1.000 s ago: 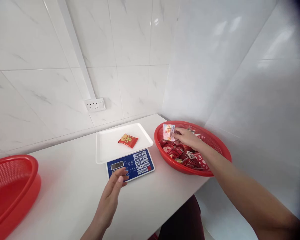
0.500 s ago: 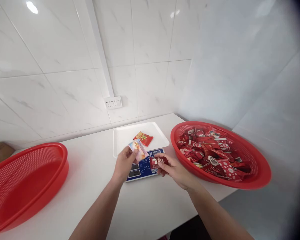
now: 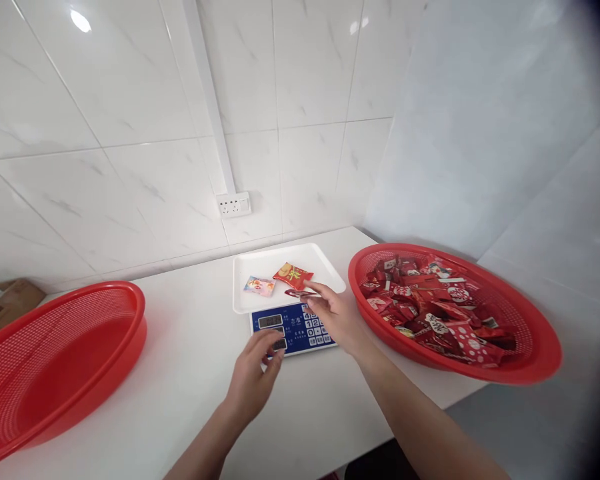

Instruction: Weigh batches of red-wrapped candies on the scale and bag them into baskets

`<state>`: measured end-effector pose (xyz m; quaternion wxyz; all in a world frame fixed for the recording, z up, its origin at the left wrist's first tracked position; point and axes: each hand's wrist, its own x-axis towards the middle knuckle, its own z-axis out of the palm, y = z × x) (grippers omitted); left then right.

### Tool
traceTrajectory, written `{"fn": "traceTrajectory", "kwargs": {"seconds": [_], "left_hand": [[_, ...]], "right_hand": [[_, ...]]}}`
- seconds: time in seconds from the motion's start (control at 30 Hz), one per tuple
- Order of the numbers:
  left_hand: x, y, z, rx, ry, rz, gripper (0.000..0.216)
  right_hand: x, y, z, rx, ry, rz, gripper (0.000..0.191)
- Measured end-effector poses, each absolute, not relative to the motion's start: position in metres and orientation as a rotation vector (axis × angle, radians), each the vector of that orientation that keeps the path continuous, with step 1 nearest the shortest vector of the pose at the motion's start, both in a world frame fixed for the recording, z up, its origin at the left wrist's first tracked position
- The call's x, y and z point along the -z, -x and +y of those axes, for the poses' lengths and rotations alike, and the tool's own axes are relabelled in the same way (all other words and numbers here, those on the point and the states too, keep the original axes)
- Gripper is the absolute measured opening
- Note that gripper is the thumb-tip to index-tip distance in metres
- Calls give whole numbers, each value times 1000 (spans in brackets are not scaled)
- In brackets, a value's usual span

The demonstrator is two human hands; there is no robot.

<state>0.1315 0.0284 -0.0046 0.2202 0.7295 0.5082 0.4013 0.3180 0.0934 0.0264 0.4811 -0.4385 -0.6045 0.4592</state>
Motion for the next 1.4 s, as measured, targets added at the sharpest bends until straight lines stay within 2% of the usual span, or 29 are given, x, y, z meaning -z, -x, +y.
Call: {"fn": "traceTrajectory", "kwargs": {"seconds": [0.1,0.27,0.4,0.53,0.67,0.73,0.9,1.1,1.17,1.27,1.3,1.4], "left_hand": [[13,-136,17,-1021,-2035,1348,23],[21,-131,6,-893,-1994,1393,23],[30,-129,1,-834,-1956,1391,24],[38,-136,-1,-772,-1953,1333,26],[42,-143,-2,-717,-1980,1240,26],[45,-145,-3,-729,-1985,1234,27],[51,-145,-4,-784,-1932,1297,28],[49,-143,0,-669,-1959,1296,28],[48,-143,2,-648,-1972,1279,29],[49,-145,3,-644,-1968,1272,28],[50,-146,2,-654,-1958,1279,28],[52,-148,0,-716,-1909,1309,27]], "right_hand": [[-27,-311,95,-1000,1049,-1657,46],[-26,-351,84,-627,1233,-1792,36],[-53,-410,83,-356,1519,-1878,36],[-69,-456,95,-536,1747,-2169,45],[-47,-477,111,-649,1805,-2523,56],[-33,-484,118,-504,1925,-2584,53],[-29,-512,136,-92,2238,-2432,24],[-55,-532,150,285,2403,-2110,27],[-56,-521,148,153,2296,-2208,29],[-47,-498,141,-331,2092,-2468,27],[-42,-492,139,-461,2066,-2523,32],[-28,-489,137,-559,2100,-2543,70]]}}
